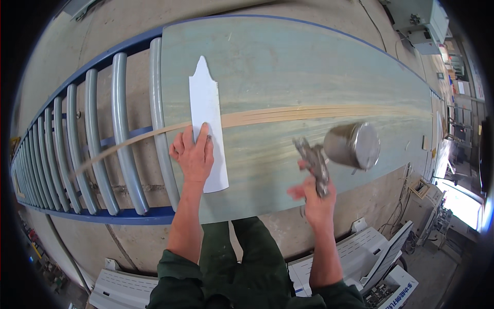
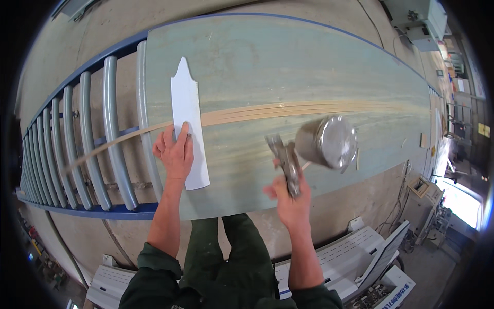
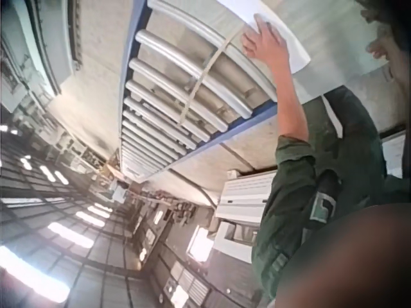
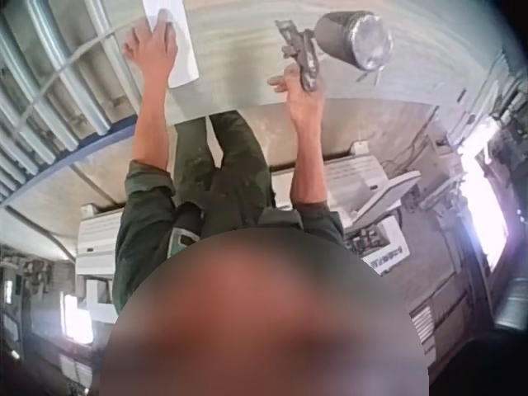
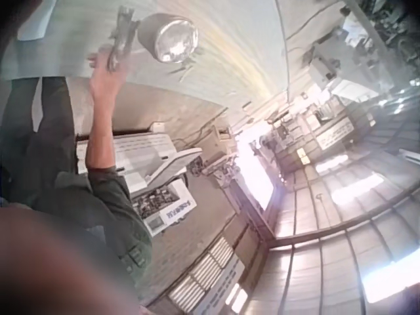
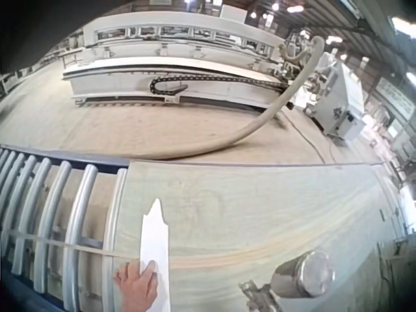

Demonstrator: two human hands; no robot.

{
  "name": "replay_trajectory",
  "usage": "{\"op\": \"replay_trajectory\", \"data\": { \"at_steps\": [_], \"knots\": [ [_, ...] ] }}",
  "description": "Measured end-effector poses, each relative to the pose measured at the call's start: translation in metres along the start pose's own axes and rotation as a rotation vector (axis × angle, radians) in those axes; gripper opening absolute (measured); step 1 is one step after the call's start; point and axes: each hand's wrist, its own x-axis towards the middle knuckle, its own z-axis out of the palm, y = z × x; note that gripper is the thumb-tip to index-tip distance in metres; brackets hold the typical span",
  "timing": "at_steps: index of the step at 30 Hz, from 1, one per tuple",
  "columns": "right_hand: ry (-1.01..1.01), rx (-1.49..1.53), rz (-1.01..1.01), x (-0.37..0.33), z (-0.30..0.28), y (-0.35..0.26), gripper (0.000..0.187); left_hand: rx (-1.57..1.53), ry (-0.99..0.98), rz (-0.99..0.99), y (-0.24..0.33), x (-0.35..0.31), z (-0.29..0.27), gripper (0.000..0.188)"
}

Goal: Spraying adhesive onto wooden panels using a spray gun and then applying protective or decorative strips.

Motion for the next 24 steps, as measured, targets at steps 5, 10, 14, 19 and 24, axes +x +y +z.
{"op": "replay_trajectory", "data": {
  "at_steps": [5,10,14,19,24],
  "knots": [
    [0.055,-0.047,0.072,-0.061,-0.044,0.005,0.029,-0.001,0.027,-0.008,0.014,0.005,0.003,0.041],
    [0.134,0.054,0.123,-0.098,-0.019,0.006,0.037,-0.056,0.0,0.024,0.009,0.01,-0.001,0.041],
    [0.225,0.105,0.085,-0.132,0.02,-0.007,0.042,-0.144,-0.02,0.1,-0.003,0.018,-0.004,0.039],
    [0.317,0.062,0.043,-0.174,0.053,-0.037,0.053,-0.228,-0.059,0.288,-0.024,0.034,-0.006,0.039],
    [0.326,0.035,0.064,-0.188,0.067,-0.043,0.049,-0.199,-0.256,0.419,-0.019,0.059,-0.01,0.049]
  ]
}}
